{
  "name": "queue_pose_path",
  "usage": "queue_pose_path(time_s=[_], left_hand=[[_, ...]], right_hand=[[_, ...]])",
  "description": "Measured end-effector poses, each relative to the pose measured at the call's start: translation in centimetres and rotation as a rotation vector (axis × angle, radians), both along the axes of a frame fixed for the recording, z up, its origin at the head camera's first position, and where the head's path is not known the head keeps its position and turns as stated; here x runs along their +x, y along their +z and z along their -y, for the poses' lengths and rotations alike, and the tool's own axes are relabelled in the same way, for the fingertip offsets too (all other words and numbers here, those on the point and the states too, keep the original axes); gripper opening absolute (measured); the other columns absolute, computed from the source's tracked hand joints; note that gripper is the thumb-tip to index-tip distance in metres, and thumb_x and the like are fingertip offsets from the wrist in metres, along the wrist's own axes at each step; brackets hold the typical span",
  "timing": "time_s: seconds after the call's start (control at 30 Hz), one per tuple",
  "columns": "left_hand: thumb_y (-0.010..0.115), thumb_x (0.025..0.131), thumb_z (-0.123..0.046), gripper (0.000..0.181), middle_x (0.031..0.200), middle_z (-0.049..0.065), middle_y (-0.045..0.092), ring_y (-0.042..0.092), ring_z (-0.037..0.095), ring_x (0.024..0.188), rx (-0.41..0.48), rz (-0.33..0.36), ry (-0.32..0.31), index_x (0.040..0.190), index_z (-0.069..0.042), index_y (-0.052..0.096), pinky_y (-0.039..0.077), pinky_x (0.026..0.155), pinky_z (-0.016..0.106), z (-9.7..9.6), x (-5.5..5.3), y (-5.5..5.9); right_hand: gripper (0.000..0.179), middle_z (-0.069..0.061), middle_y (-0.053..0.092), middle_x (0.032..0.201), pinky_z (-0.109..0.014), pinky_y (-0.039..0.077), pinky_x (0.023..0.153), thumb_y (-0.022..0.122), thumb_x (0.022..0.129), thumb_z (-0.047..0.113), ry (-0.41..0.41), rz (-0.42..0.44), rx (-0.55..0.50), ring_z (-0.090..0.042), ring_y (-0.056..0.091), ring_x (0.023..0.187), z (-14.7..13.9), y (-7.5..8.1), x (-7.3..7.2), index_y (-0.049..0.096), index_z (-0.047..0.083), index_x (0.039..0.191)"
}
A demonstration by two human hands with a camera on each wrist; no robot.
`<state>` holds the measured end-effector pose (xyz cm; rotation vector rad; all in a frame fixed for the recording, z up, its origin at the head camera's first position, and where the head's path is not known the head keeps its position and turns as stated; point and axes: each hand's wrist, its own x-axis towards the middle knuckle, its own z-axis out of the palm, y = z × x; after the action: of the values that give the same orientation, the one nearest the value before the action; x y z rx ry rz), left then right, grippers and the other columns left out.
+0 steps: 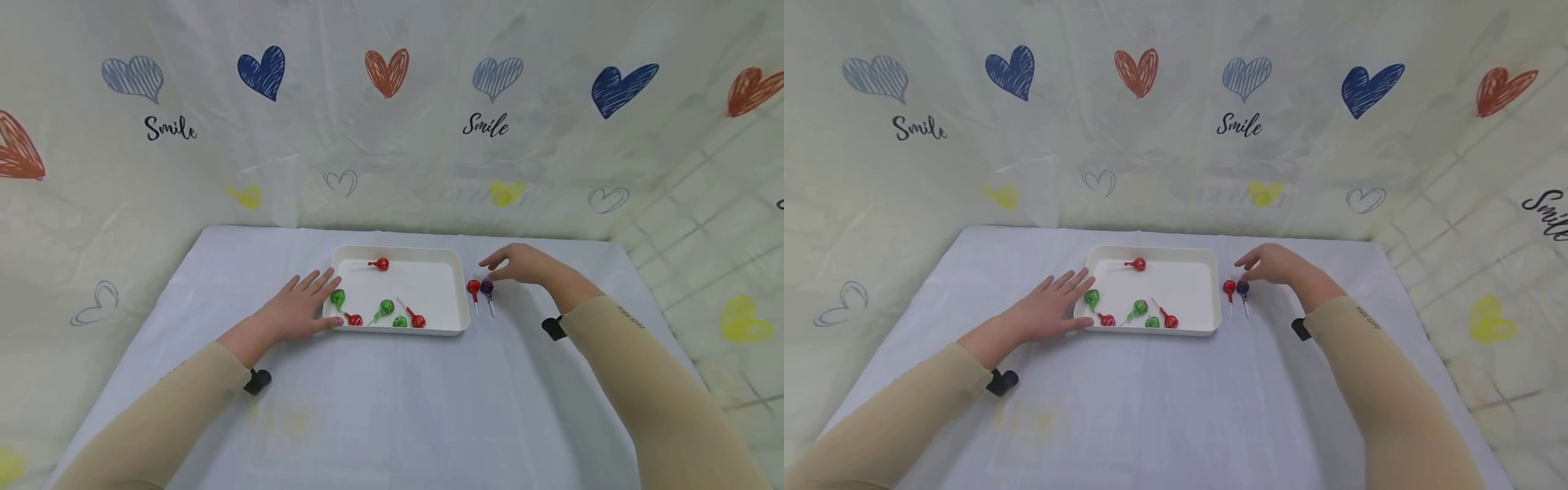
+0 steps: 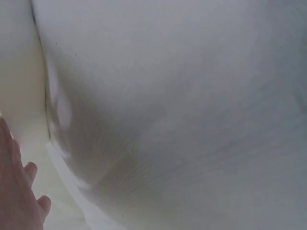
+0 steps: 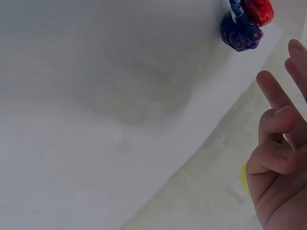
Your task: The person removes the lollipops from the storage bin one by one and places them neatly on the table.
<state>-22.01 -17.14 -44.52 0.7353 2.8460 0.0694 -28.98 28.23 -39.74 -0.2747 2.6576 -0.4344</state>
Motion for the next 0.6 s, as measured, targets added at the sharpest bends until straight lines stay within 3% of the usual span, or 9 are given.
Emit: queue_pose_path(time_s=[0.4, 0.6], left_hand=[[0.032, 0.078, -0.079, 0.093, 0.156, -0.002, 0.0, 0.006, 0.027, 0.142, -0.006, -0.001, 0.001, 0.15, -0.025, 0.006, 0.008, 0.112, 0.054, -0.3, 0.0, 0.0], [0.03, 0.077, -0.08, 0.094, 0.156, -0.003, -0.001, 0.004, 0.026, 0.143, -0.027, 0.004, 0.012, 0.15, -0.026, 0.005, 0.006, 0.113, 0.053, -0.3, -0.2, -0.2]], right_hand=[[0.036, 0.0, 0.064, 0.113, -0.046, 0.046, 0.089, 0.067, 0.084, 0.03, 0.076, -0.018, -0.013, -0.025, 0.053, 0.112, 2.2, 1.9, 1.0, 0.065, 0.022, 0.119], [0.034, 0.003, 0.066, 0.106, -0.034, 0.049, 0.079, 0.069, 0.083, 0.031, 0.141, 0.043, -0.045, -0.018, 0.058, 0.094, 4.8, 2.0, 1.8, 0.066, 0.025, 0.116]])
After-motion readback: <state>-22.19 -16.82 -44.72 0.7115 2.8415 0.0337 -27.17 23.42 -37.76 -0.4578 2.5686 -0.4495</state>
